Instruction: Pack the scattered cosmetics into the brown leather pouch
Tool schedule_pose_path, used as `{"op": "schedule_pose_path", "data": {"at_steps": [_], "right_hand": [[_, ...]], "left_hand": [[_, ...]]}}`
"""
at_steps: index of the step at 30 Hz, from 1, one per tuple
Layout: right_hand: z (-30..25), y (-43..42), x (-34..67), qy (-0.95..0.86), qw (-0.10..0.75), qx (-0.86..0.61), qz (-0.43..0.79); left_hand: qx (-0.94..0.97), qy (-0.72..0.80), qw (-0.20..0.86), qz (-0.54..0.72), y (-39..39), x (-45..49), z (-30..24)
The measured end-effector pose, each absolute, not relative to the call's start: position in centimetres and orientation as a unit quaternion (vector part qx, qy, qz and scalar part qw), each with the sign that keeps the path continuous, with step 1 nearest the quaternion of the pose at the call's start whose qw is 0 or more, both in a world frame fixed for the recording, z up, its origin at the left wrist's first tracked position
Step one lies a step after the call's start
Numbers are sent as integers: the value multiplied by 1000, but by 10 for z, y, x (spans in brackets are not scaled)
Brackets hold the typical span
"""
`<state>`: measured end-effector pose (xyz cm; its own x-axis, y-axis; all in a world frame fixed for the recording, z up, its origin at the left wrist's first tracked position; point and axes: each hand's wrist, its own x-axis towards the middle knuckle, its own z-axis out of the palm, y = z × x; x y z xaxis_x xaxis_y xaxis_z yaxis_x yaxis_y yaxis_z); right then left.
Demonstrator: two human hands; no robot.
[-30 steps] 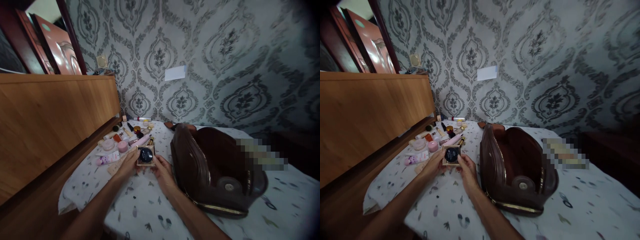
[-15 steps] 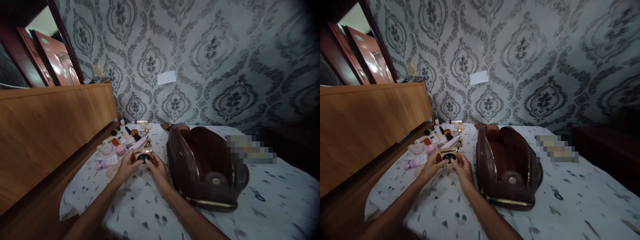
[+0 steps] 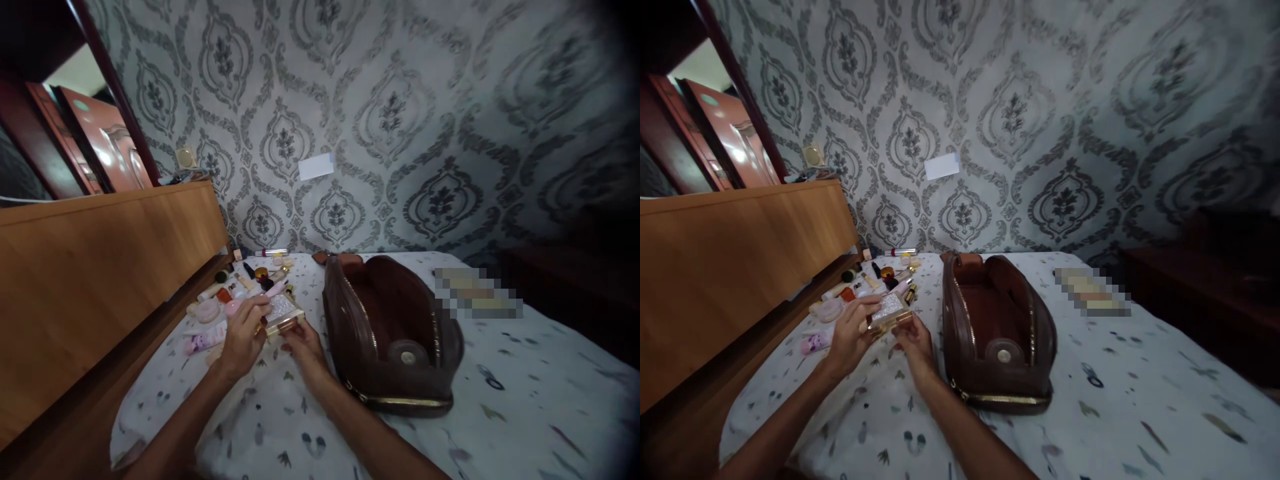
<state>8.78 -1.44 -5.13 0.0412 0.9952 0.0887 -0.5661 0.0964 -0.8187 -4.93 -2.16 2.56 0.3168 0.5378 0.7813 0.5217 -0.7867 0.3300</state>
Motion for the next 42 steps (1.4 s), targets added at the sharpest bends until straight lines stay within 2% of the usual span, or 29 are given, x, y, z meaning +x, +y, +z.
{"op": "schedule_pose_path", "data": {"at_steps": [3, 7, 12, 17, 21, 25, 28, 30, 32, 37, 42], "right_hand": [[-52, -15, 88, -350, 650, -316, 596], [-49, -17, 89, -362, 640, -327, 594], [-47, -19, 90, -382, 628, -338, 587], [-41, -23, 87, -423, 626, -350, 554], [-9, -48, 96, -503, 619, -337, 500], [46, -79, 137, -649, 638, -336, 241], [80, -83, 182, -660, 653, -364, 70], [93, -72, 208, -661, 619, -422, -40], [100, -57, 227, -657, 553, -503, -97], [104, -30, 242, -674, 396, -617, -95], [112, -30, 240, -684, 353, -633, -77]], "left_hand": [[800, 334, 48, 497, -19, -37, 44], [772, 350, 172, 502, -13, -7, 79], [762, 252, 307, 512, -1, 44, 125], [791, 195, 394, 426, 20, 89, 145], [809, 184, 415, 373, 41, 104, 139], [806, 220, 427, 345, 58, 104, 128], [800, 228, 438, 341, 63, 102, 123], [797, 220, 441, 350, 64, 103, 121], [793, 225, 436, 361, 65, 105, 119], [766, 259, 441, 388, 63, 106, 113], [753, 284, 431, 408, 60, 105, 109]]}}
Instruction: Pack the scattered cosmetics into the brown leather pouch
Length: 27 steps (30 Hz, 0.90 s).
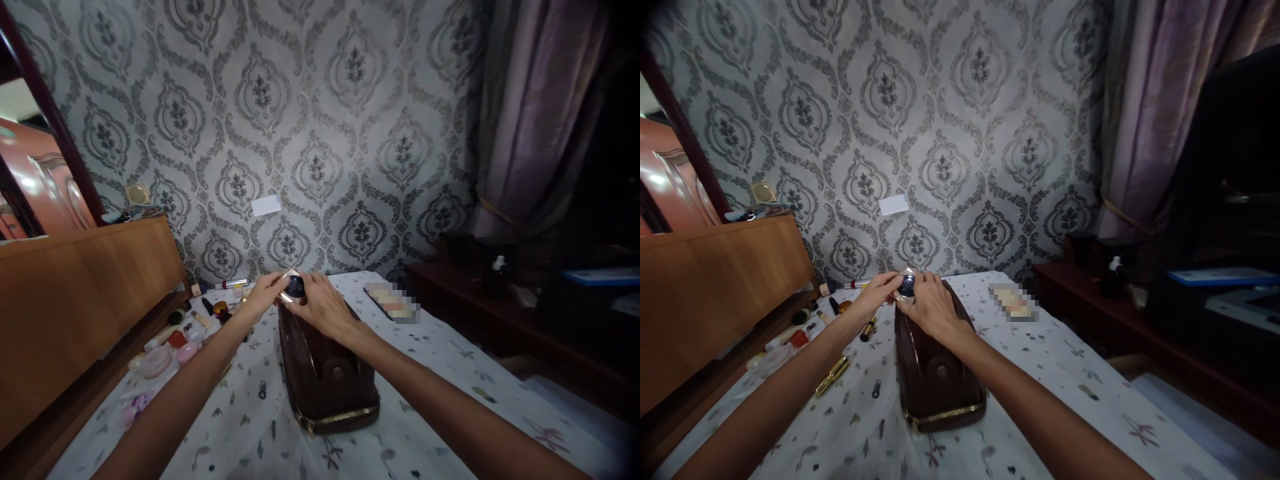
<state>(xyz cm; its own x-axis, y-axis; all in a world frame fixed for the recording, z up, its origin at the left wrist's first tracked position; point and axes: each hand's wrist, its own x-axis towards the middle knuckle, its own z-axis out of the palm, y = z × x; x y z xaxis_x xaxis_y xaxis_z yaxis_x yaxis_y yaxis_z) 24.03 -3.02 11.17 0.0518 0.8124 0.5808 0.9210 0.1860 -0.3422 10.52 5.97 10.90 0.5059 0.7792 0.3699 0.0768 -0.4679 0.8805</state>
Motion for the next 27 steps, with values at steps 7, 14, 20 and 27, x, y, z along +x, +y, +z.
{"op": "schedule_pose_path", "data": {"at_steps": [7, 14, 20, 27], "right_hand": [[124, -22, 254, -633, 405, -650, 114], [105, -3, 275, -538, 445, -662, 274], [97, 5, 275, -546, 345, -737, 202], [83, 26, 249, -562, 206, -786, 157]], "left_hand": [[743, 312, 410, 427, 56, 101, 103], [798, 263, 310, 446, 38, 86, 92], [832, 253, 215, 444, 26, 80, 83], [816, 249, 192, 486, 16, 83, 66]]}}
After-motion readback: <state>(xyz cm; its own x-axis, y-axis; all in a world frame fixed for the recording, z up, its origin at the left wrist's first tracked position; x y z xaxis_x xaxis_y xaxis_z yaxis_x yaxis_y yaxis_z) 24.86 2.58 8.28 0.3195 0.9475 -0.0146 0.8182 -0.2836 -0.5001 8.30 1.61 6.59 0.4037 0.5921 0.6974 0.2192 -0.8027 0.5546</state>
